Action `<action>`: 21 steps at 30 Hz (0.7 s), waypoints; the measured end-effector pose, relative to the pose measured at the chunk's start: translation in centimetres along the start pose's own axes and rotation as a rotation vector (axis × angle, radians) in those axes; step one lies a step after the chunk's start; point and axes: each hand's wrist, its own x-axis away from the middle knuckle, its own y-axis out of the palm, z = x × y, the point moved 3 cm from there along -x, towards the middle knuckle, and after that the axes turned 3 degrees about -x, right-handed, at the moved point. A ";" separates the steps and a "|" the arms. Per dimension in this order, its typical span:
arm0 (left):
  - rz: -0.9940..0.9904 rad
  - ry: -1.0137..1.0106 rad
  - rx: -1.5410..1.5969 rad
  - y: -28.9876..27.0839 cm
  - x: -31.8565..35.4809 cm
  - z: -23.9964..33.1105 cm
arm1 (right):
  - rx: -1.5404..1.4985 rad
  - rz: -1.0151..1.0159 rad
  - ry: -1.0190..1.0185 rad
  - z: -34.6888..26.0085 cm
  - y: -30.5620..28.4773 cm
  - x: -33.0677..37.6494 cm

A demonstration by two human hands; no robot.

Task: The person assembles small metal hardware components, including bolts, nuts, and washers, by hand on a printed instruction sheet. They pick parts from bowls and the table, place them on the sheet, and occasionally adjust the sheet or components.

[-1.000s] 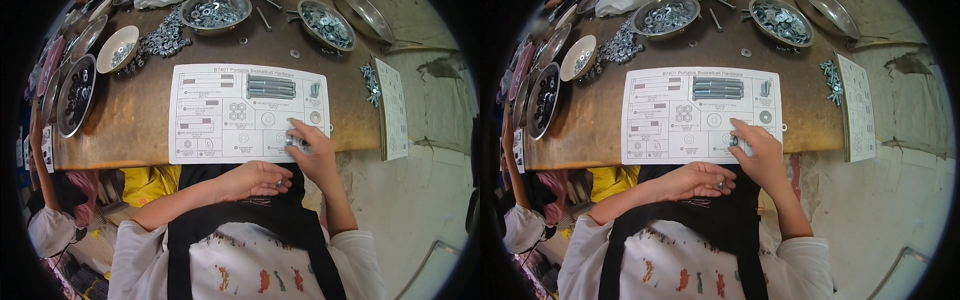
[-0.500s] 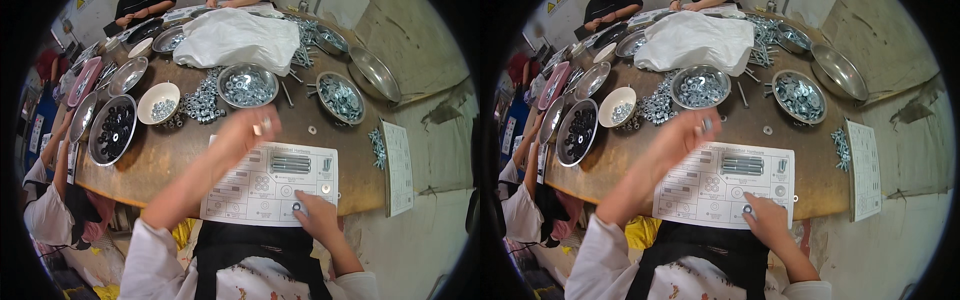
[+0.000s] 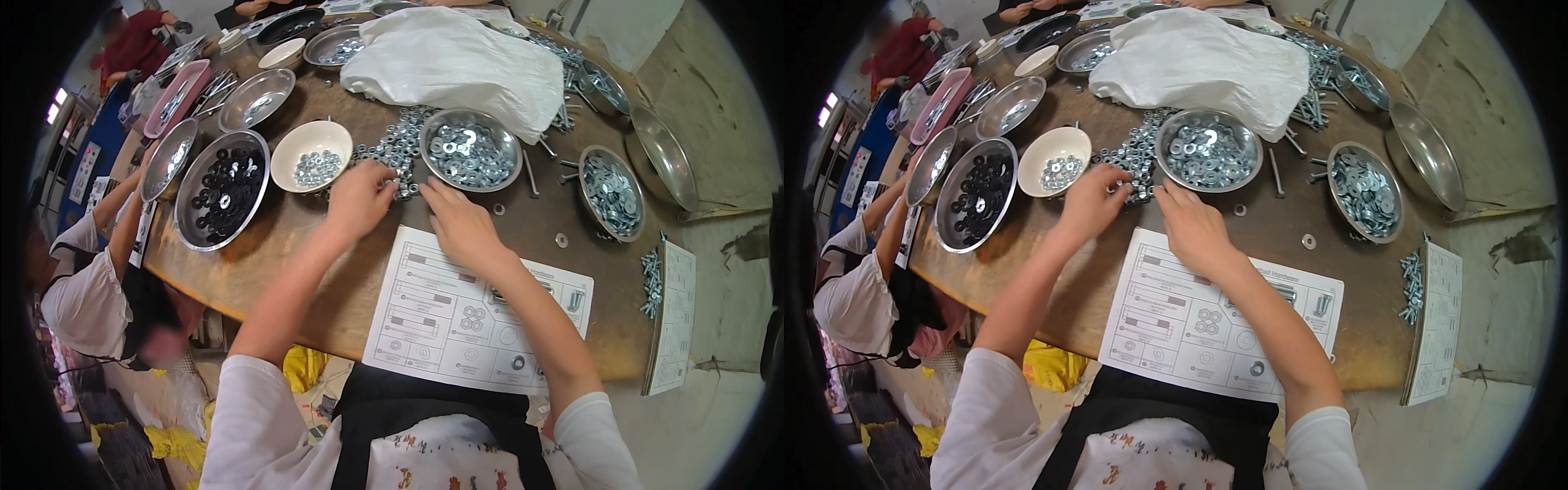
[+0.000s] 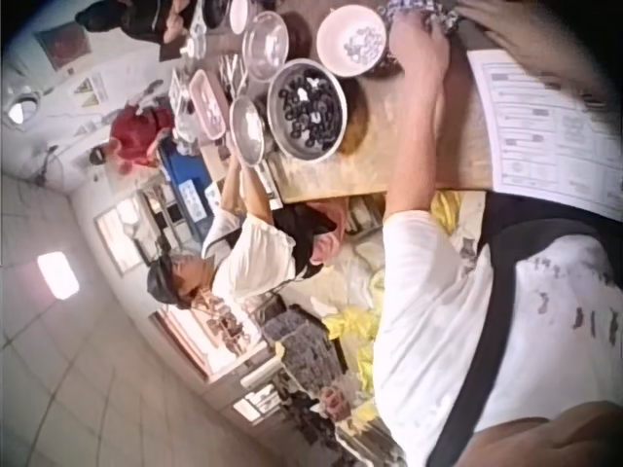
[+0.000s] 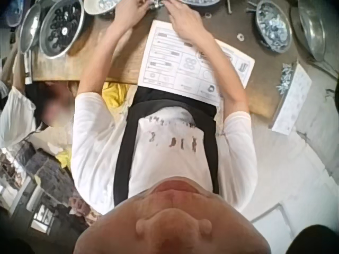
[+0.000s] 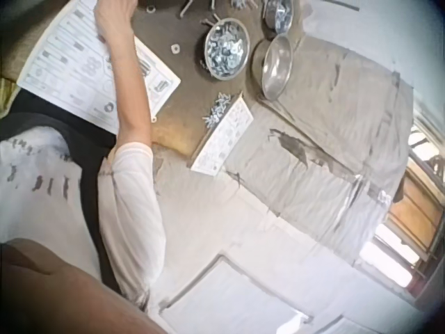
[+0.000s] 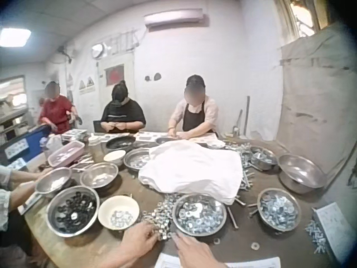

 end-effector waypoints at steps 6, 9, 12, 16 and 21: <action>0.050 0.149 -0.096 1.7 2.6 -1.3 | 0.248 -0.030 0.047 -0.6 4.2 -4.1; 0.041 0.186 -0.104 1.6 2.8 -1.8 | 0.187 -0.018 0.129 -1.0 3.6 -3.8; -0.080 0.165 -0.203 0.9 3.7 -2.1 | 0.015 -0.047 0.246 -1.0 2.0 -2.8; -0.188 0.078 -0.260 -0.2 4.3 -2.2 | -0.151 -0.050 0.296 0.4 2.4 -2.2; 0.007 -0.017 -0.080 0.0 4.8 -3.7 | 0.032 0.046 0.264 -1.1 2.6 -2.4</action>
